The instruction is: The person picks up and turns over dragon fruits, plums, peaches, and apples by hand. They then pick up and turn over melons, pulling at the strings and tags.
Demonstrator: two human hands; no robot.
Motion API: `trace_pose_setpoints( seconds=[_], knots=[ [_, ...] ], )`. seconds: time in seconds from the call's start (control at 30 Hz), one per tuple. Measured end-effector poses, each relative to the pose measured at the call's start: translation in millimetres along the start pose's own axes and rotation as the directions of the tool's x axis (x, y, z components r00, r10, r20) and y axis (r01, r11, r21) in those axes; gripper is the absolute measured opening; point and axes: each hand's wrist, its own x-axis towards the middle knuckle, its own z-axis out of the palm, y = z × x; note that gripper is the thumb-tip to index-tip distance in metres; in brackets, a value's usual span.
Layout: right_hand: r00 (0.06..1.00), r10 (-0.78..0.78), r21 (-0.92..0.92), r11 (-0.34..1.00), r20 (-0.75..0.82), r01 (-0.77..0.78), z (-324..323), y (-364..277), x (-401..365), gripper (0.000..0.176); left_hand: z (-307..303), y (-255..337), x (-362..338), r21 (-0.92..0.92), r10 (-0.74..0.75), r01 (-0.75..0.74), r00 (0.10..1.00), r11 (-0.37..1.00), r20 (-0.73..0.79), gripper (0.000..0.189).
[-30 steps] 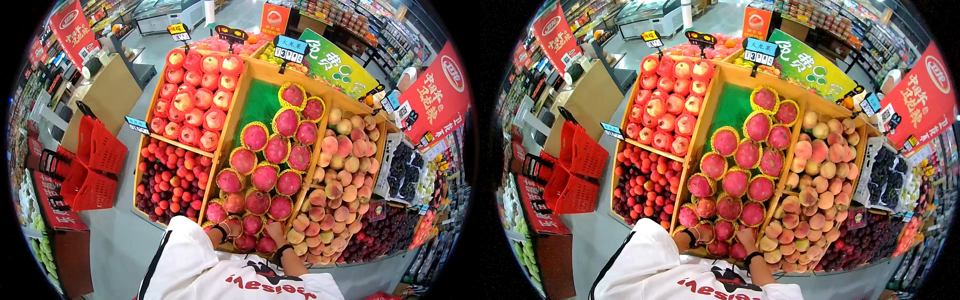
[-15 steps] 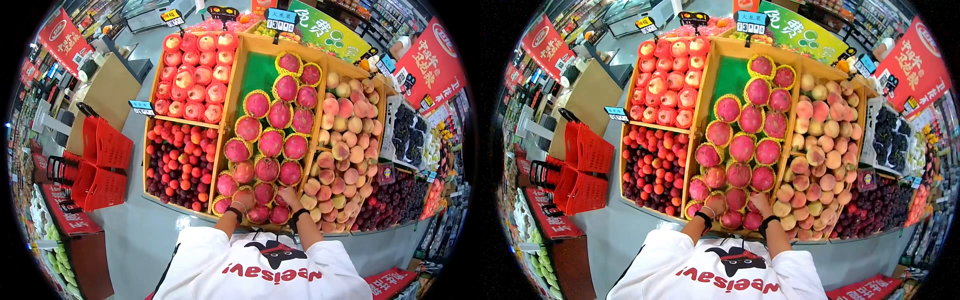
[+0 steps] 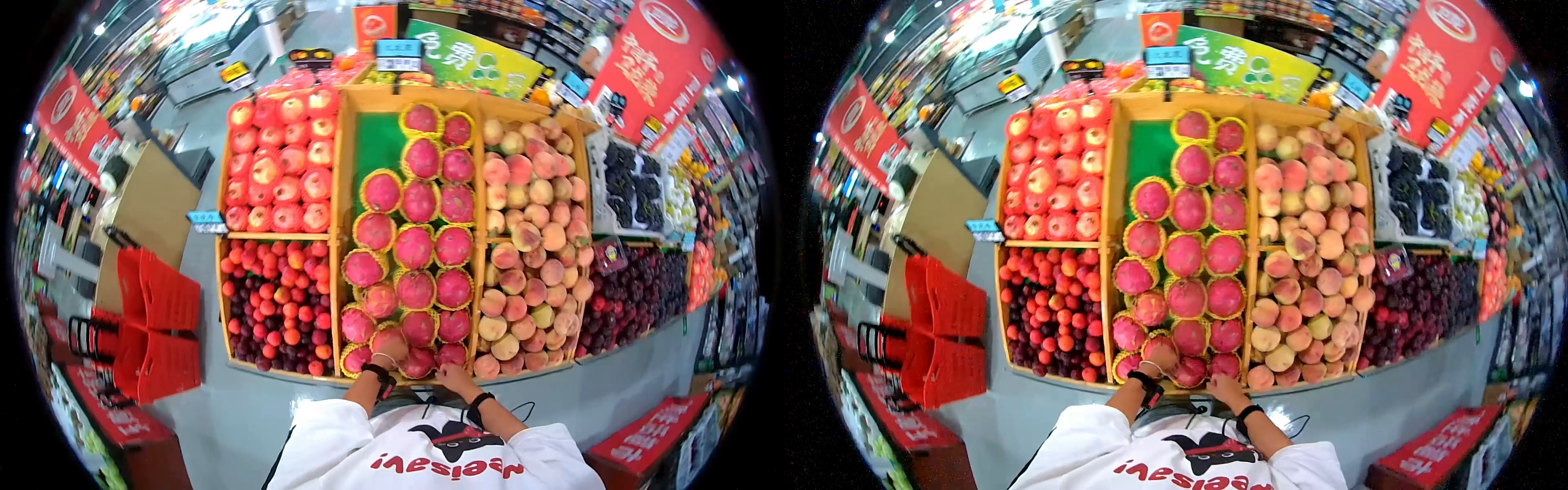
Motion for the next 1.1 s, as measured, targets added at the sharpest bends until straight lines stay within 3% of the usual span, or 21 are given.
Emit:
trace_pose_setpoints(
  seconds=[0.07,0.13,0.2,0.27,0.33,0.4,0.43,0.47,0.5,0.57,0.6,0.63,0.67,0.73,0.8,0.83,0.87,0.93,0.97,1.03,1.1],
  knots=[
    [0.987,-0.16,-0.13,0.979,0.007,0.159,24,28,-8,0.024,-5,-16,7,0.143,0.243,-0.245,0.97,0.959,0.026,0.035],
    [0.972,-0.227,-0.123,0.968,-0.069,0.217,37,44,-10,0.022,-58,1,-9,0.207,0.392,-0.439,0.89,0.874,0.232,0.029],
    [0.98,-0.18,-0.1,0.98,-0.083,0.172,27,39,-11,0.021,-70,25,-7,-0.116,0.153,-0.141,0.983,0.983,0.103,0.032],
    [0.976,-0.198,-0.148,0.972,-0.092,0.183,38,49,-17,0.021,-56,45,-24,-0.431,-0.146,0.178,0.983,0.884,0.107,0.037],
    [0.98,-0.194,-0.096,0.977,-0.044,0.19,23,45,-30,0.023,-20,51,-36,-0.497,-0.358,0.35,0.93,0.794,0.083,0.049],
    [0.961,-0.275,0.146,0.951,-0.015,0.274,3,52,-43,0.023,22,61,-26,-0.391,-0.443,0.381,0.893,0.838,-0.08,0.073],
    [0.936,-0.351,0.095,0.931,-0.017,0.351,5,66,-46,0.024,34,82,-30,-0.357,-0.295,0.127,0.835,0.925,-0.465,0.099],
    [0.905,-0.425,0.028,0.905,-0.012,0.425,-4,78,-48,0.024,39,98,-31,-0.464,-0.313,0.048,0.799,0.884,-0.514,0.104],
    [0.883,-0.469,0.092,0.879,-0.021,0.468,-17,90,-57,0.025,45,107,-25,-0.464,-0.349,0.078,0.769,0.883,-0.535,0.098],
    [0.866,-0.499,0.156,0.858,0.026,0.489,-55,117,-87,0.027,59,125,-14,-0.439,-0.58,0.404,0.699,0.803,-0.418,0.088],
    [0.909,-0.415,0.266,0.873,-0.035,0.409,-92,124,-121,0.028,66,143,-10,-0.432,-0.651,0.493,0.642,0.755,-0.405,0.084],
    [0.931,-0.36,0.295,0.885,-0.057,0.36,-103,155,-132,0.03,80,165,-5,-0.391,-0.561,0.405,0.545,0.827,-0.623,0.074],
    [0.948,-0.308,0.331,0.888,-0.083,0.318,-105,182,-139,0.031,57,218,-6,-0.408,-0.53,0.339,0.522,0.848,-0.669,0.069],
    [0.944,-0.147,0.383,0.887,-0.296,0.259,-120,243,-161,0.031,62,249,22,-0.428,-0.366,0.041,0.597,0.903,-0.714,0.068],
    [0.92,0.102,0.489,0.866,-0.378,0.105,-135,304,-190,0.025,57,294,58,-0.496,-0.302,-0.07,0.717,0.866,-0.628,0.062],
    [0.905,0.198,0.532,0.846,-0.376,0.036,-136,339,-200,0.024,42,336,72,-0.603,-0.351,-0.155,0.689,0.783,-0.634,0.057],
    [0.882,0.292,0.567,0.823,-0.37,-0.035,-138,373,-208,0.023,59,326,102,-0.469,-0.4,0.048,0.605,0.882,-0.689,0.052],
    [0.858,0.372,0.697,0.717,-0.354,-0.023,-173,396,-240,0.022,80,297,137,-0.034,-0.329,0.436,0.624,0.9,-0.708,0.044],
    [0.845,0.409,0.752,0.659,-0.345,-0.013,-189,409,-250,0.021,81,306,147,-0.087,-0.389,0.453,0.634,0.887,-0.669,0.041],
    [0.815,0.448,0.732,0.68,-0.368,-0.043,-210,440,-260,0.021,43,331,163,-0.167,-0.475,0.479,0.648,0.862,-0.595,0.035],
    [0.773,0.474,0.718,0.696,-0.421,-0.035,-227,462,-246,0.02,6,377,167,-0.258,-0.654,0.641,0.514,0.723,-0.555,0.034]
  ],
)
